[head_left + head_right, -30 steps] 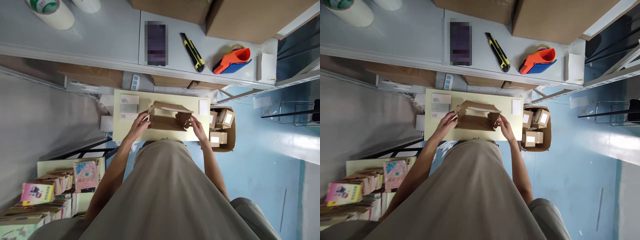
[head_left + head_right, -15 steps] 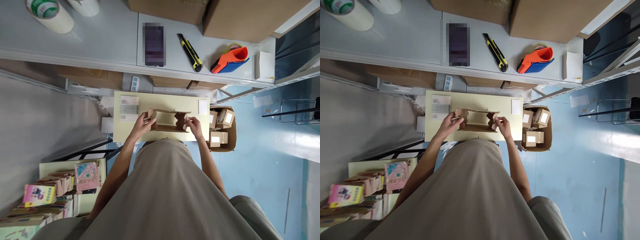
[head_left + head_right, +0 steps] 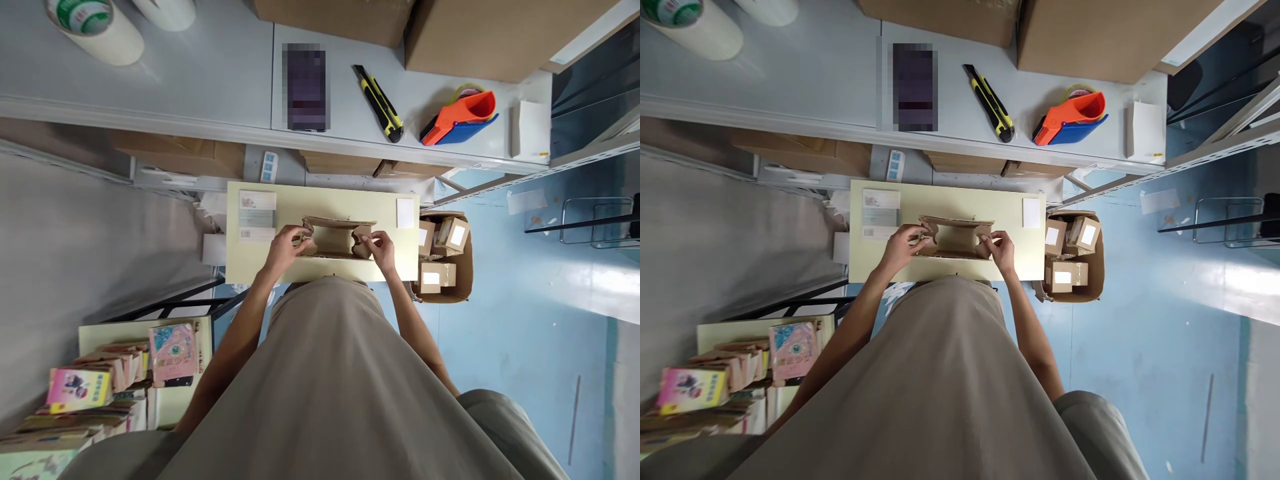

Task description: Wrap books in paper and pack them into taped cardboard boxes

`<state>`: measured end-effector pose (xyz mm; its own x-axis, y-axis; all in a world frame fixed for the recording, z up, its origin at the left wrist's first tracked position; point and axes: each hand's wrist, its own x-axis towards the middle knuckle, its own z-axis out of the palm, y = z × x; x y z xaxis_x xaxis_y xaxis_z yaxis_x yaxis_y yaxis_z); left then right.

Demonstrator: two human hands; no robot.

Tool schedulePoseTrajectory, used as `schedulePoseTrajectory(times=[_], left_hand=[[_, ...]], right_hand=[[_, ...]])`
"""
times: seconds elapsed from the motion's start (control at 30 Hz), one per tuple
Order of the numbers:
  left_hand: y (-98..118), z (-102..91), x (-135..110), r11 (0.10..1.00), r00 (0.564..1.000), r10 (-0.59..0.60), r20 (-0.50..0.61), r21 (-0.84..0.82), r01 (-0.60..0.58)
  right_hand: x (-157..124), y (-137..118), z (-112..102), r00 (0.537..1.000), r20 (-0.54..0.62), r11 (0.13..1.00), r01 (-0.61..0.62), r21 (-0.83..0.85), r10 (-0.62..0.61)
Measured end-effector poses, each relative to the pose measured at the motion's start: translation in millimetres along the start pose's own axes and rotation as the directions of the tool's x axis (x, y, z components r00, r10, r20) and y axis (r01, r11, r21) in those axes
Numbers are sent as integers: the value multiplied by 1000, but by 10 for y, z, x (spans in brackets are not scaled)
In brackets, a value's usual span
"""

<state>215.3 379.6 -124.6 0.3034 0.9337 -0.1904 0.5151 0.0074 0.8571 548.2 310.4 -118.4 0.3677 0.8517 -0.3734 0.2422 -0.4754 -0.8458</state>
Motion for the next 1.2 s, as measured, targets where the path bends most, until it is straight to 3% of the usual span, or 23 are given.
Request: schedulePoseTrajectory(times=[0.17, 0.47, 0.6, 0.77, 1.0, 1.2], left_hand=[[-19, 2, -54, 996, 996, -83, -24, -23, 82], [42, 47, -148, 998, 992, 61, -107, 36, -57], [72, -5, -98, 991, 995, 92, -47, 107, -87], [64, -71, -25, 977, 996, 49, 72, 204, -63], [130, -215, -93, 992, 993, 27, 119, 121, -41], [77, -143, 57, 972, 984, 47, 173, 218, -85]], right_hand=[[24, 34, 22, 1000, -15, 1000, 21, 7, -21], [7, 8, 8, 1000, -20, 1000, 11, 1, -11], [5, -18, 22, 1000, -8, 1000, 3, -23, -3], [-9, -50, 0, 1000, 2, 999, 1, -39, -1], [-133, -92, -312, 974, 221, 999, 50, -7, -47], [-188, -68, -300, 969, 227, 992, 112, -53, -97]])
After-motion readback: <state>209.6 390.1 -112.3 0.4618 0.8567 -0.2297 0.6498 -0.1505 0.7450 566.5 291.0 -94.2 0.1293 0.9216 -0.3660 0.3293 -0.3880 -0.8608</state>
